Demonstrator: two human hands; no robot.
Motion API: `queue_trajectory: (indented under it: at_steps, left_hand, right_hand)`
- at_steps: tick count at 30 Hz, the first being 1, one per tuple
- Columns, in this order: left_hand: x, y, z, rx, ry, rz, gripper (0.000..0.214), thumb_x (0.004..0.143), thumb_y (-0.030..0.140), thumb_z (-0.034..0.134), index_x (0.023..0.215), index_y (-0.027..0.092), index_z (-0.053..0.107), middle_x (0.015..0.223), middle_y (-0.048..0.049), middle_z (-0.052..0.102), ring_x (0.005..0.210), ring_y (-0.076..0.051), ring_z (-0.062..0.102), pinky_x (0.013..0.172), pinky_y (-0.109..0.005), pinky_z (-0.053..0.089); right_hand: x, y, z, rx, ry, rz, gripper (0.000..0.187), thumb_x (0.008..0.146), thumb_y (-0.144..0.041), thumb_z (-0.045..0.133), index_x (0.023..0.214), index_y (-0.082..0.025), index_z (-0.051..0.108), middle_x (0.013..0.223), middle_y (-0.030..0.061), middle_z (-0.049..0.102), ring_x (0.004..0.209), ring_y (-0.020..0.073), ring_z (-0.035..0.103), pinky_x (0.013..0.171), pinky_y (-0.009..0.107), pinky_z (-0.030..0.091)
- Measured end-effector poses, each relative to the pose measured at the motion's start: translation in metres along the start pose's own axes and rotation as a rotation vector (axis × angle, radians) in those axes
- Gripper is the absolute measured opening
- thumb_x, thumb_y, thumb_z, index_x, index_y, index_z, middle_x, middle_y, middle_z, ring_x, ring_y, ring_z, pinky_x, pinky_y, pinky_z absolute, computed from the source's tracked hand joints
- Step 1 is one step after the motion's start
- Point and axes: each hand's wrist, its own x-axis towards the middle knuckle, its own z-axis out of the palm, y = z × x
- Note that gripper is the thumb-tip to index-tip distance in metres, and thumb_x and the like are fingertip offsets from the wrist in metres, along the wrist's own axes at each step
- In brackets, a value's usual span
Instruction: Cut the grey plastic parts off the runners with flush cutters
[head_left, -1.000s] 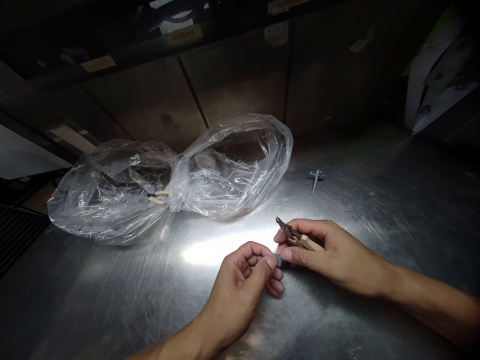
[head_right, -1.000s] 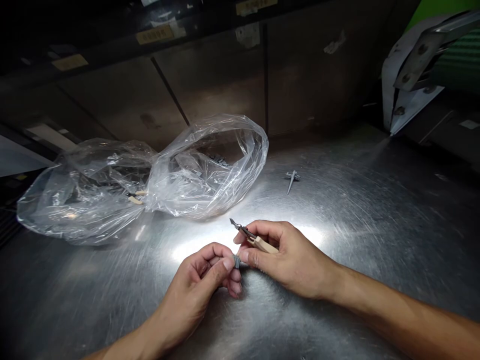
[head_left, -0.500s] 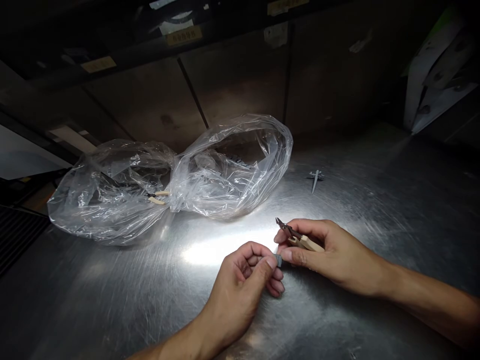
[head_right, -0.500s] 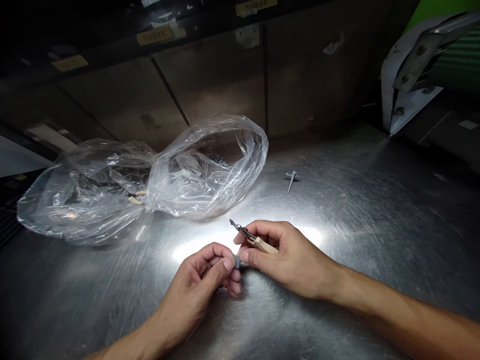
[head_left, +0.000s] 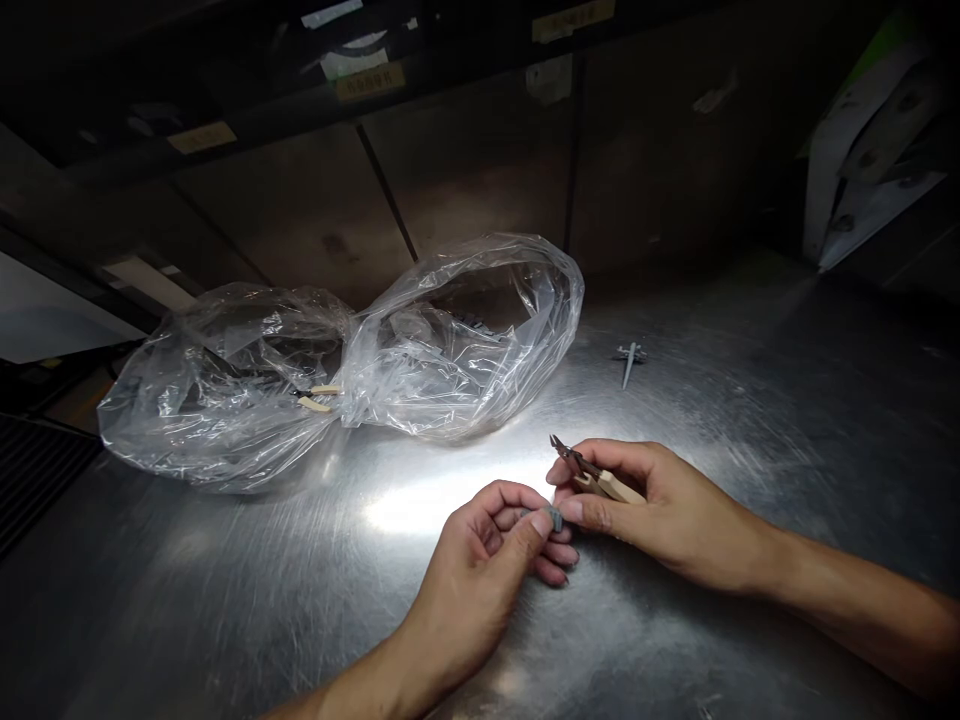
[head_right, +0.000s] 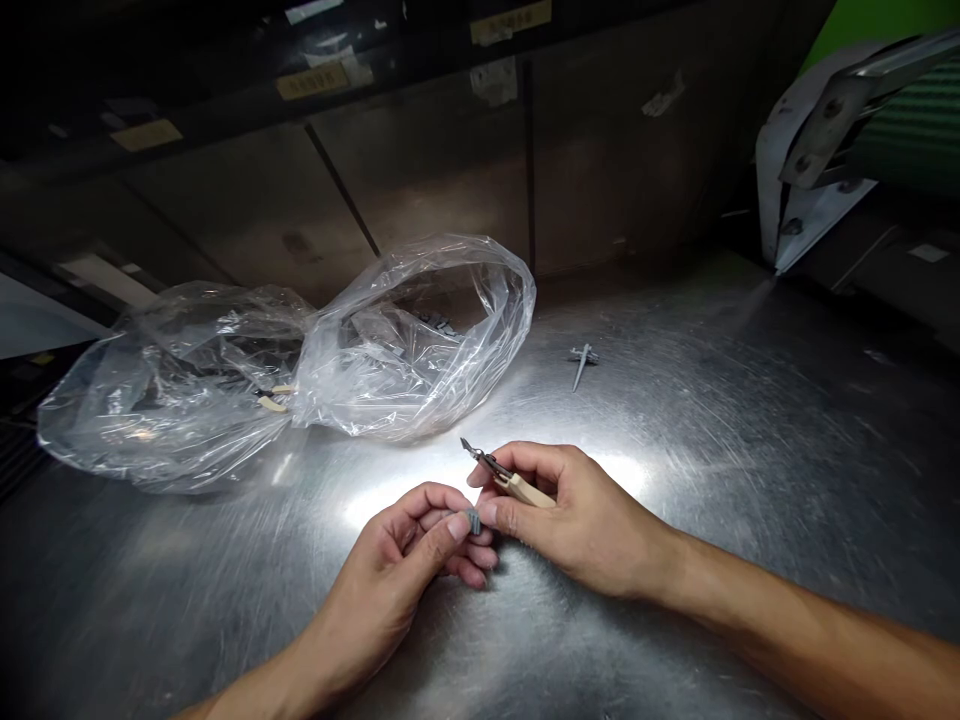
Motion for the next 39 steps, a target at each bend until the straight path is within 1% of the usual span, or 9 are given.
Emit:
queue_trajectory:
  at_steps: [5,10,17,23,26,30,34,36,39]
  left_hand:
    - [0.0,0.0,0.001,-0.024,0.0,0.007,0.024,0.089,0.035,0.069,0.1,0.015,0.062,0.083,-0.0059,0.072,0.077,-0.017,0.07,0.073,-0.03,0.056]
    - [-0.001,0.0,0.0,-0.04,-0.01,0.008,0.024,0.088,0.033,0.07,0.103,0.016,0.061,0.086,-0.0055,0.071,0.076,-0.016,0.07,0.072,-0.03,0.055]
    - [0.0,0.0,-0.002,-0.066,-0.048,0.008,0.021,0.09,0.031,0.068,0.104,0.016,0.061,0.087,-0.0049,0.071,0.075,-0.016,0.07,0.072,-0.031,0.055]
    - [0.002,-0.001,-0.007,-0.12,-0.061,-0.003,0.021,0.089,0.029,0.069,0.105,0.015,0.068,0.088,-0.0054,0.072,0.072,-0.014,0.069,0.069,-0.027,0.055]
    - [0.002,0.001,-0.008,-0.188,-0.031,-0.053,0.023,0.088,0.025,0.069,0.108,0.013,0.07,0.089,-0.0073,0.074,0.073,-0.014,0.07,0.071,-0.026,0.056]
    - [0.004,0.007,-0.008,-0.328,0.049,-0.125,0.02,0.087,0.016,0.068,0.106,0.01,0.071,0.089,-0.01,0.075,0.077,-0.016,0.073,0.073,-0.026,0.057]
    - [0.01,0.011,-0.009,-0.443,0.085,-0.155,0.018,0.086,0.009,0.064,0.103,0.009,0.071,0.1,-0.0139,0.075,0.089,-0.022,0.074,0.078,-0.03,0.058]
    - [0.012,0.011,-0.01,-0.498,0.083,-0.161,0.018,0.087,0.01,0.061,0.101,0.007,0.071,0.102,-0.0159,0.075,0.092,-0.024,0.074,0.082,-0.031,0.058]
    - [0.015,0.011,-0.012,-0.59,0.06,-0.173,0.028,0.093,0.024,0.053,0.102,0.004,0.07,0.105,-0.0192,0.073,0.096,-0.026,0.072,0.087,-0.035,0.056]
  right_hand:
    - [0.0,0.002,-0.001,-0.013,0.002,-0.011,0.019,0.088,-0.038,0.065,0.096,-0.021,0.066,0.082,-0.0005,0.064,0.078,0.0158,0.059,0.074,0.028,0.048]
    - [-0.001,0.002,0.0,0.045,-0.02,-0.025,0.015,0.088,-0.032,0.068,0.097,-0.022,0.064,0.082,-0.0016,0.066,0.079,0.0153,0.062,0.076,0.028,0.049]
    - [-0.002,0.0,0.002,0.009,-0.004,-0.039,0.012,0.088,-0.029,0.066,0.097,-0.021,0.063,0.081,-0.0016,0.067,0.079,0.0149,0.063,0.075,0.026,0.05]
    - [-0.001,0.001,0.001,-0.081,0.042,-0.082,0.013,0.09,-0.032,0.064,0.098,-0.022,0.065,0.085,-0.0018,0.068,0.083,0.015,0.063,0.077,0.026,0.05]
    - [-0.002,0.003,-0.002,-0.156,0.114,-0.101,0.015,0.09,-0.037,0.064,0.099,-0.024,0.067,0.089,-0.0025,0.069,0.087,0.0154,0.063,0.08,0.027,0.049]
    - [-0.001,0.007,-0.006,-0.207,0.215,-0.12,0.021,0.09,-0.042,0.065,0.104,-0.026,0.068,0.096,-0.002,0.071,0.092,0.0171,0.065,0.084,0.029,0.05]
    - [0.001,0.011,-0.007,-0.214,0.259,-0.145,0.028,0.089,-0.045,0.067,0.109,-0.025,0.068,0.104,0.0005,0.072,0.102,0.0203,0.066,0.087,0.03,0.052]
    - [0.002,0.013,-0.007,-0.212,0.265,-0.153,0.031,0.088,-0.046,0.068,0.111,-0.026,0.068,0.106,0.0007,0.072,0.103,0.0206,0.066,0.089,0.03,0.053]
    - [0.003,0.015,-0.008,-0.217,0.27,-0.16,0.032,0.088,-0.047,0.069,0.113,-0.026,0.069,0.107,0.001,0.072,0.102,0.0209,0.067,0.088,0.03,0.055]
